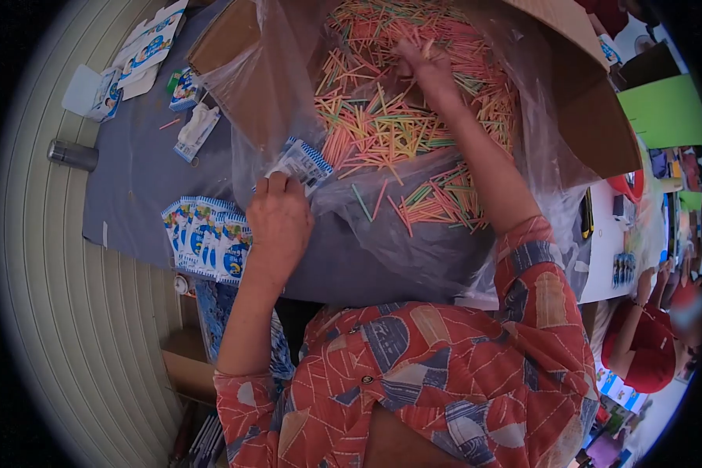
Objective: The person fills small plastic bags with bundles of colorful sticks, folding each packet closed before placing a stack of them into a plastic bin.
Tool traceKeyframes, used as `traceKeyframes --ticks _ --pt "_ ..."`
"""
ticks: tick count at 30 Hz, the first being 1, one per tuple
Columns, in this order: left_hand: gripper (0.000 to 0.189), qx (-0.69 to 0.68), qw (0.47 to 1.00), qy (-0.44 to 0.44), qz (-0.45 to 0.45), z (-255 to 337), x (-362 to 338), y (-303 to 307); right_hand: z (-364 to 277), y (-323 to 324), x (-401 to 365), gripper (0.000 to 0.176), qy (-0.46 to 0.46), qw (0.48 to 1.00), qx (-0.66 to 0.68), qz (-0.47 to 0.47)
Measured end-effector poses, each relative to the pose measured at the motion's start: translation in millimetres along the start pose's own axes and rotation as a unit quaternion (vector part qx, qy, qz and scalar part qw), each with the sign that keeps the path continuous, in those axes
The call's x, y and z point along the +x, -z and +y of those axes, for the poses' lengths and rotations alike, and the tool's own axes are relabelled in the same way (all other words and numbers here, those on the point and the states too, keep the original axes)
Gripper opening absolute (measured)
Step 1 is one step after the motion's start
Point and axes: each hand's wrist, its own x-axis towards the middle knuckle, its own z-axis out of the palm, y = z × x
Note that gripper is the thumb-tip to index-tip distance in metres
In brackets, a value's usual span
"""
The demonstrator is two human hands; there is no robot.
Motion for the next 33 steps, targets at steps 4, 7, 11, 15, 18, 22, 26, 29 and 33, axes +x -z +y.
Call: traceKeyframes --ticks 4,7,11,15,18,22,26,29,33 --pt "0.009 -0.079 0.996 0.032 0.030 -11 5 5 -2 0 -13 0.027 -0.002 0.985 -0.131 -0.115" --pt "0.008 -0.346 0.931 0.108 0.038 -20 5 7 0 2 -13 0.031 -0.069 0.994 -0.074 -0.038" --pt "0.012 -0.529 0.839 0.110 0.065 -10 12 7 -9 4 -8 0.034 0.010 0.999 0.046 0.012" --pt "0.014 -0.559 0.819 0.088 0.095 16 36 -5 -65 -10 -38 0.032 -0.007 0.908 0.397 -0.135" --pt "0.016 -0.640 0.755 0.123 0.076 36 50 -18 -101 -34 -60 0.034 0.062 0.923 0.358 -0.127" --pt "0.018 -0.701 0.692 0.154 0.076 50 53 -32 -115 -41 -78 0.043 0.020 0.975 0.162 -0.149" --pt "0.019 -0.720 0.671 0.162 0.070 53 51 -41 -101 -37 -81 0.052 0.049 0.980 0.000 -0.191" --pt "0.019 -0.741 0.643 0.182 0.063 56 50 -42 -92 -34 -82 0.055 0.055 0.968 -0.054 -0.241" --pt "0.023 -0.762 0.624 0.166 0.055 60 52 -50 -89 -33 -84 0.057 0.028 0.970 0.010 -0.241"
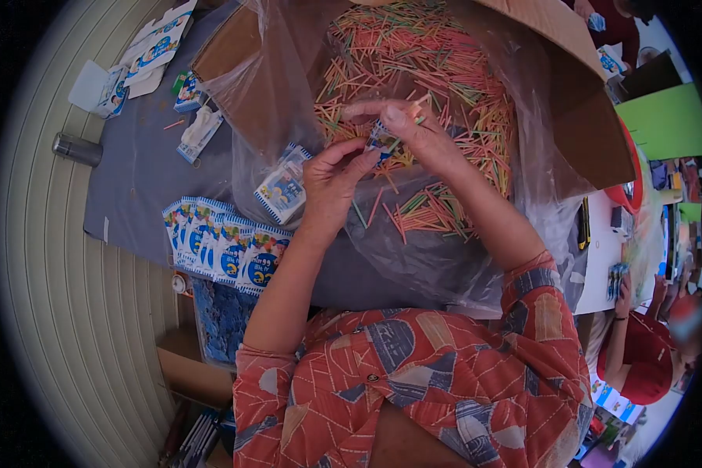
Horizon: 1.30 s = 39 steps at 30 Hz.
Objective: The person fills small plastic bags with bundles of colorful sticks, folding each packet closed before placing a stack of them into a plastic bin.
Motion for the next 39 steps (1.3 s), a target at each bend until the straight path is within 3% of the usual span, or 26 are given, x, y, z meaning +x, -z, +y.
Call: traceKeyframes --ticks 3,6,8,11,12,14,16,18,20,22,26,28,29,31,33,35,37,38,39 --pt "0.025 -0.018 1.000 -0.003 -0.020 -1 -1 -3 -6 -2 0 0.060 0.003 1.000 0.012 -0.019" --pt "0.027 -0.049 0.998 0.009 -0.034 1 -3 -4 -12 -10 1 0.062 0.072 0.996 0.055 -0.011" --pt "0.026 -0.080 0.996 0.016 -0.034 2 -3 -3 -18 -15 2 0.059 0.100 0.986 0.096 0.094" --pt "0.027 -0.072 0.997 0.016 -0.024 1 -1 0 -13 -15 3 0.054 0.105 0.986 0.104 0.083" --pt "0.025 -0.037 0.999 0.000 -0.030 1 -1 0 -10 -16 1 0.054 0.106 0.985 0.100 0.087" --pt "0.023 -0.009 0.999 -0.015 -0.051 2 -3 -2 -5 -21 -5 0.046 0.149 0.986 -0.072 0.020" --pt "0.017 0.148 0.982 -0.096 -0.072 13 -18 1 -13 -28 -11 0.049 0.121 0.991 -0.047 0.005" --pt "0.015 0.206 0.968 -0.136 -0.049 25 -37 7 -15 -30 -14 0.048 0.094 0.993 -0.002 -0.065" --pt "0.013 0.269 0.947 -0.173 -0.020 29 -58 16 -23 -40 -20 0.048 0.137 0.986 -0.038 -0.087" --pt "0.013 0.103 0.986 -0.112 0.070 27 -72 22 -28 -42 -22 0.048 0.192 0.969 -0.100 -0.117" --pt "0.012 -0.016 0.984 -0.110 0.139 19 -73 26 -24 -43 -20 0.046 0.197 0.953 -0.198 -0.114" --pt "0.013 0.048 0.988 -0.121 0.080 22 -73 27 -17 -45 -24 0.042 0.137 0.960 -0.168 -0.175" --pt "0.013 0.046 0.988 -0.121 0.079 27 -77 29 -18 -35 -23 0.042 0.136 0.960 -0.170 -0.175" --pt "0.014 0.200 0.970 -0.130 0.051 42 -98 40 -25 10 -11 0.037 0.107 0.969 -0.179 -0.132" --pt "0.013 0.261 0.951 -0.141 0.091 53 -127 57 -22 71 8 0.036 -0.022 0.865 -0.496 -0.067" --pt "0.013 0.322 0.925 -0.153 0.128 60 -143 71 23 114 12 0.034 -0.259 0.664 -0.701 0.041" --pt "0.019 0.530 0.823 -0.123 0.162 63 -152 78 31 129 9 0.035 -0.263 0.682 -0.682 0.030" --pt "0.019 0.531 0.823 -0.120 0.164 62 -151 80 36 136 10 0.036 -0.265 0.700 -0.663 0.020" --pt "0.023 0.651 0.716 -0.178 0.179 62 -146 81 55 148 13 0.036 -0.265 0.701 -0.662 0.019"
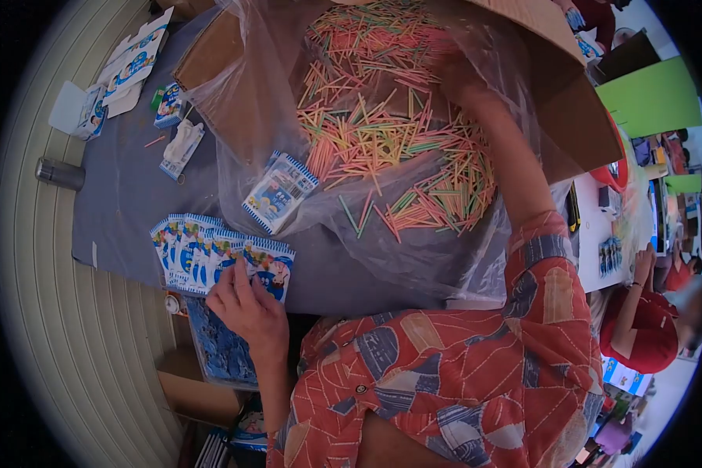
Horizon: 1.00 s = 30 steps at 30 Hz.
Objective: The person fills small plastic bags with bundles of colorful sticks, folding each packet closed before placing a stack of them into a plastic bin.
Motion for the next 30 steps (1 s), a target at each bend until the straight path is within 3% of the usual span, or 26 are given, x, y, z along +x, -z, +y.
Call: traceKeyframes --ticks 1,2,3,5,6,7,11,12,14,18,21,23,24,25,26,27,28,29,30 --pt "0.027 0.146 0.985 -0.075 0.044 -1 5 -3 13 -24 18 0.036 -0.010 0.998 0.006 0.062" --pt "0.027 0.145 0.986 -0.078 0.041 1 12 -4 21 -38 25 0.036 -0.023 0.992 0.011 0.124" --pt "0.030 0.100 0.989 -0.109 0.029 5 22 -1 22 -35 24 0.036 -0.024 0.992 0.010 0.122" --pt "0.033 0.061 0.989 -0.136 0.022 11 47 -2 13 -22 30 0.039 -0.039 0.990 -0.117 0.070" --pt "0.033 0.013 0.986 -0.154 -0.058 16 64 -8 9 -22 32 0.039 -0.034 0.990 -0.115 0.072" --pt "0.033 -0.037 0.975 -0.172 -0.138 20 79 -15 9 -21 31 0.040 -0.013 0.986 -0.088 0.140" --pt "0.033 0.038 0.953 -0.193 -0.231 24 103 -57 27 -20 8 0.045 0.053 0.916 0.014 0.396" --pt "0.032 0.048 0.952 -0.196 -0.229 22 104 -62 28 -16 4 0.045 0.048 0.917 0.013 0.395" --pt "0.032 0.058 0.949 -0.201 -0.235 22 102 -67 26 -10 -6 0.045 0.003 0.961 0.062 0.268" --pt "0.026 0.071 0.949 -0.197 -0.236 24 101 -63 53 -43 16 0.039 0.053 0.952 0.108 0.280" --pt "0.018 0.017 0.962 -0.177 -0.209 20 100 -64 62 -62 27 0.038 0.110 0.911 0.199 0.343" --pt "0.015 -0.028 0.970 -0.159 -0.181 11 99 -69 51 -51 33 0.033 -0.058 0.898 0.318 0.298" --pt "0.012 -0.101 0.973 -0.132 -0.157 4 98 -74 43 -46 32 0.033 -0.059 0.898 0.319 0.297" --pt "0.008 -0.175 0.970 -0.104 -0.132 2 98 -76 33 -42 29 0.029 -0.097 0.813 0.499 0.282" --pt "0.008 -0.175 0.970 -0.104 -0.132 2 98 -75 23 -37 25 0.026 -0.131 0.695 0.660 0.256" --pt "0.008 -0.229 0.959 -0.041 -0.164 3 101 -71 3 -24 17 0.026 -0.131 0.695 0.659 0.256" --pt "0.007 -0.282 0.939 0.024 -0.195 4 103 -68 -22 -7 5 0.024 -0.059 0.626 0.728 0.274" --pt "0.007 -0.282 0.939 0.026 -0.195 4 106 -66 -35 1 -1 0.023 0.014 0.548 0.786 0.287" --pt "0.008 -0.267 0.941 0.017 -0.206 4 109 -65 -33 -4 2 0.023 0.015 0.548 0.786 0.284"
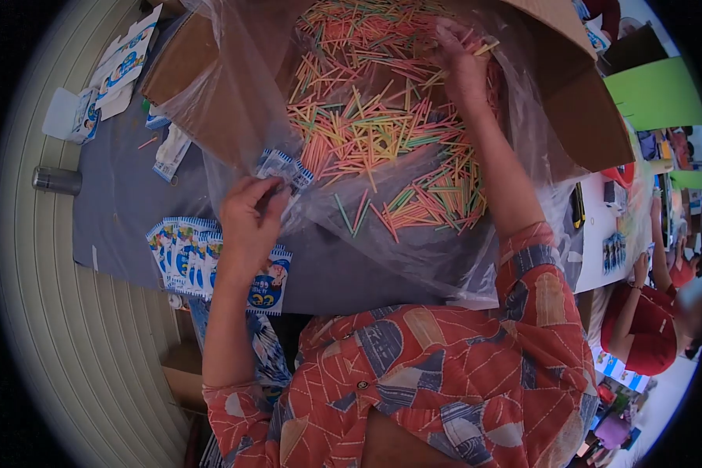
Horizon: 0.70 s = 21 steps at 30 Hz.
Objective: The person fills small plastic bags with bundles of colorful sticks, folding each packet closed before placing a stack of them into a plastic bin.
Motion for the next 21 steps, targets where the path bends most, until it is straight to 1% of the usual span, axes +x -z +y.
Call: traceKeyframes --ticks 2,3,5,6,7,8,9,10,12,13,14,15,16,17,18,19,20,21 --pt "0.009 0.017 1.000 -0.002 -0.011 -3 2 4 22 10 0 0.022 -0.068 0.990 -0.094 -0.084" --pt "0.010 0.028 0.999 -0.009 -0.024 -6 2 6 31 11 -7 0.022 -0.067 0.990 -0.093 -0.085" --pt "0.011 0.038 0.999 -0.017 -0.035 -7 2 8 43 8 -21 0.021 -0.044 0.963 -0.217 -0.155" --pt "0.012 0.122 0.988 -0.092 -0.003 -5 0 9 41 11 -15 0.029 -0.024 0.940 -0.261 -0.220" --pt "0.013 0.206 0.965 -0.163 0.026 -4 -3 8 41 12 -11 0.029 -0.026 0.939 -0.261 -0.223" --pt "0.013 0.205 0.965 -0.159 0.024 -3 -7 6 42 15 -8 0.035 -0.047 0.922 -0.310 -0.226" --pt "0.013 0.233 0.962 -0.141 -0.008 0 -9 3 40 14 -7 0.041 -0.066 0.902 -0.360 -0.229" --pt "0.014 0.261 0.956 -0.126 -0.038 2 -10 1 39 12 -7 0.041 -0.064 0.902 -0.360 -0.231" --pt "0.013 0.271 0.954 -0.121 -0.042 14 -10 5 34 8 -10 0.044 -0.107 0.963 -0.175 -0.175" --pt "0.013 0.281 0.952 -0.115 -0.049 18 -12 6 29 7 -10 0.044 -0.108 0.963 -0.175 -0.176" --pt "0.013 0.282 0.951 -0.113 -0.050 14 -11 7 23 7 -7 0.043 -0.094 0.964 -0.128 -0.212" --pt "0.012 0.249 0.961 -0.115 -0.045 5 -9 9 19 5 -7 0.042 -0.079 0.962 -0.081 -0.247" --pt "0.012 0.216 0.969 -0.117 -0.040 0 -7 11 20 5 -5 0.042 -0.078 0.963 -0.080 -0.247" --pt "0.012 0.217 0.968 -0.119 -0.040 -2 -5 13 22 6 -3 0.039 -0.084 0.957 -0.159 -0.228" --pt "0.010 0.153 0.985 -0.075 -0.036 -3 -2 15 24 8 -1 0.037 -0.089 0.945 -0.238 -0.208" --pt "0.009 0.088 0.995 -0.031 -0.031 -3 0 16 29 11 -1 0.037 -0.086 0.945 -0.238 -0.206" --pt "0.009 0.089 0.995 -0.033 -0.030 -4 -1 16 36 15 -3 0.036 -0.034 0.927 -0.272 -0.256" --pt "0.009 0.045 0.998 -0.045 -0.010 -6 -2 15 40 14 -5 0.035 0.017 0.902 -0.303 -0.306"
